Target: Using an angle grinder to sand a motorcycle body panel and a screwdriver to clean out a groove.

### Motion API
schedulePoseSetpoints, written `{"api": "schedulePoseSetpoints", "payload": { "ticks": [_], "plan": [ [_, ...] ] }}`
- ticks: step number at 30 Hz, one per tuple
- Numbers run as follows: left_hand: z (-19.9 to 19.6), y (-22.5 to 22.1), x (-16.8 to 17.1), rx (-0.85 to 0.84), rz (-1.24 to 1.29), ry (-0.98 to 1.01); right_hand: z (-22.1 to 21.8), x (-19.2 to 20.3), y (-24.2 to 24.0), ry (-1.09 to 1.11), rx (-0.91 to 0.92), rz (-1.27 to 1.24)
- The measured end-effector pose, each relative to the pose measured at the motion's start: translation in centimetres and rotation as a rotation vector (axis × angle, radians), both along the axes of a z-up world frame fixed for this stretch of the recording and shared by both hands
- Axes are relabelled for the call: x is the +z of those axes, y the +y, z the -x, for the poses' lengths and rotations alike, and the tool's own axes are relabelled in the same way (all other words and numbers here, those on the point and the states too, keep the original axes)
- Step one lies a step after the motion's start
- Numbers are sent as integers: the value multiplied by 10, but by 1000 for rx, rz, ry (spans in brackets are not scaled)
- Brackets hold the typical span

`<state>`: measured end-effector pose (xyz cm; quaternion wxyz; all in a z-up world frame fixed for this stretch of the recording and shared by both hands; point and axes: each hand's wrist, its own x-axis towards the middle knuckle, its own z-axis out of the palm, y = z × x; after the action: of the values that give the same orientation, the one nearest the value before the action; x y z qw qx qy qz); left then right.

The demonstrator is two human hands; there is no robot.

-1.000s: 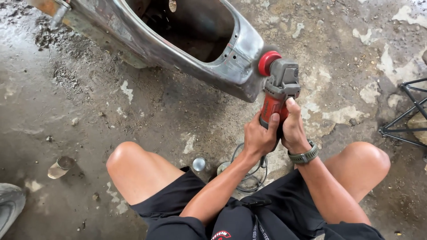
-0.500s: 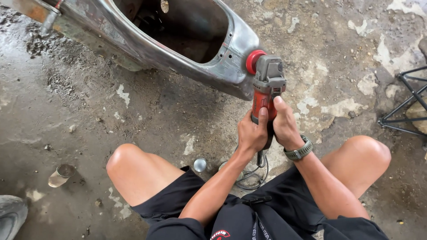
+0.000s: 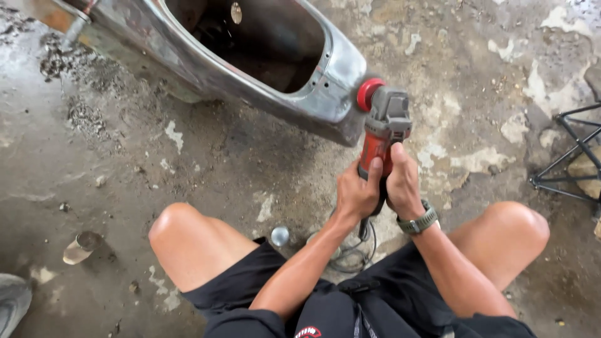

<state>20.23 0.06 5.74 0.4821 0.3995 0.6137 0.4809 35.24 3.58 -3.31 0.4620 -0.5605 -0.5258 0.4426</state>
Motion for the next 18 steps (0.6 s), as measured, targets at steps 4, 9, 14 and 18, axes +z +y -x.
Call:
{"api": "schedulePoseSetpoints", "payload": {
  "ticks": [4,9,14,18],
  "plan": [
    [-4,4,-14,-6,6,15,33,53,3,14,15,-17],
    [-7,2,-17,47,-27,0,69,110,-5,43,14,-41],
    [-7,-3,-10,70,-44,-14,57,76,-1,36,-27,32],
    [-4,3,-15,85,-58,2,43,43,8,78,-54,22]
  ]
}}
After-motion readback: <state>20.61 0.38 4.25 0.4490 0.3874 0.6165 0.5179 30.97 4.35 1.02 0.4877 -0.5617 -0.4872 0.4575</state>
